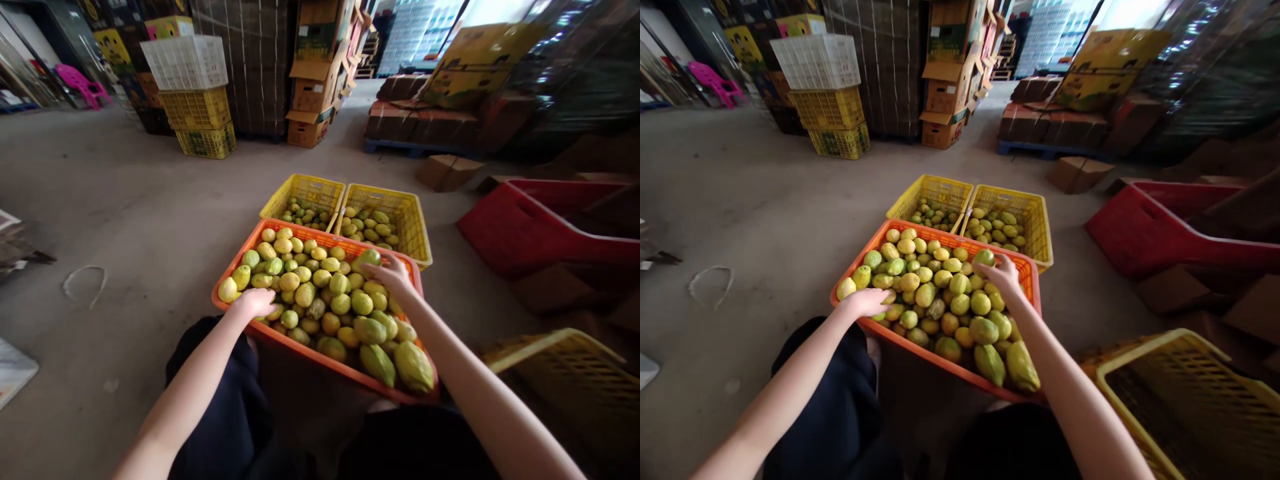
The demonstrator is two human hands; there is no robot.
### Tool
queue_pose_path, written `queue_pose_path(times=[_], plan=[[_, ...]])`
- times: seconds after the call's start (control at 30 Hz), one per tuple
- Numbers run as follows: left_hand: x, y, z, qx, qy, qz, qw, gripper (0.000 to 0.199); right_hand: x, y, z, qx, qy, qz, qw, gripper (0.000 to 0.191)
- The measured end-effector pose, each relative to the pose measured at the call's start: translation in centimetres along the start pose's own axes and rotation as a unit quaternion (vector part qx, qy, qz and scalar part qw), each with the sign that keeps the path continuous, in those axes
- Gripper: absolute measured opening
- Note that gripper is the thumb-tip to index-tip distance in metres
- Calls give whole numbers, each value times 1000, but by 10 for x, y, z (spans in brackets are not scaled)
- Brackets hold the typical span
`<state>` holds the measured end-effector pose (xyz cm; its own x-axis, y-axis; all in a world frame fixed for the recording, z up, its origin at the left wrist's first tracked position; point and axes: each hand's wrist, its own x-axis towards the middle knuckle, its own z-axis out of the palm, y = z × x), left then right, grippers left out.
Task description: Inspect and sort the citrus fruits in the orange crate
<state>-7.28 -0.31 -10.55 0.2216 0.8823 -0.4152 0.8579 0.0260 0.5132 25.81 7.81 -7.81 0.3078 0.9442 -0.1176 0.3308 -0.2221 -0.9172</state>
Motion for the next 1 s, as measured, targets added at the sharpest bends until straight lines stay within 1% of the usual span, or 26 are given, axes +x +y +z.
queue_pose_path(times=[0.03,0.07,0.13,0.17,0.2,0.23,0.3,0.37,0.43,0.5,0.6,0.67,0.73,0.8,0.87,1.0], plan=[[1,2,2,7,-7,-2,1000,20,-7,-16,-11,103,-17,9,994,33],[3,4,4,14,-16,-4,1000,20,-16,-32,-22,187,-43,1,981,29],[9,10,9,30,-40,-5,999,23,-38,-59,-45,318,-78,-12,945,20],[13,14,11,37,-57,-4,998,25,-51,-69,-54,369,-100,-9,924,17],[18,19,13,42,-75,-3,996,27,-63,-75,-62,411,-108,7,905,14],[23,23,15,48,-92,-2,995,30,-76,-77,-67,441,-103,25,891,12],[34,34,21,60,-102,-1,993,32,-96,-72,-70,483,-69,62,870,10],[43,47,30,75,-71,-5,995,34,-109,-58,-66,497,-48,90,862,9],[51,60,46,89,-13,-16,996,39,-115,-43,-59,474,-55,114,871,14],[57,75,66,102,50,-40,993,46,-115,-33,-53,437,-83,128,887,17],[65,95,97,116,127,-87,981,55,-113,-27,-50,409,-119,129,895,20],[71,103,114,124,163,-108,973,59,-113,-28,-52,408,-123,133,895,20],[76,106,127,121,199,-125,965,61,-114,-28,-55,406,-121,149,893,20],[81,106,135,91,238,-146,956,62,-115,-29,-57,406,-121,165,891,18],[84,103,139,54,267,-158,949,59,-117,-29,-59,416,-118,169,886,17],[88,100,136,18,281,-167,945,50,-119,-30,-61,428,-115,179,878,15]])
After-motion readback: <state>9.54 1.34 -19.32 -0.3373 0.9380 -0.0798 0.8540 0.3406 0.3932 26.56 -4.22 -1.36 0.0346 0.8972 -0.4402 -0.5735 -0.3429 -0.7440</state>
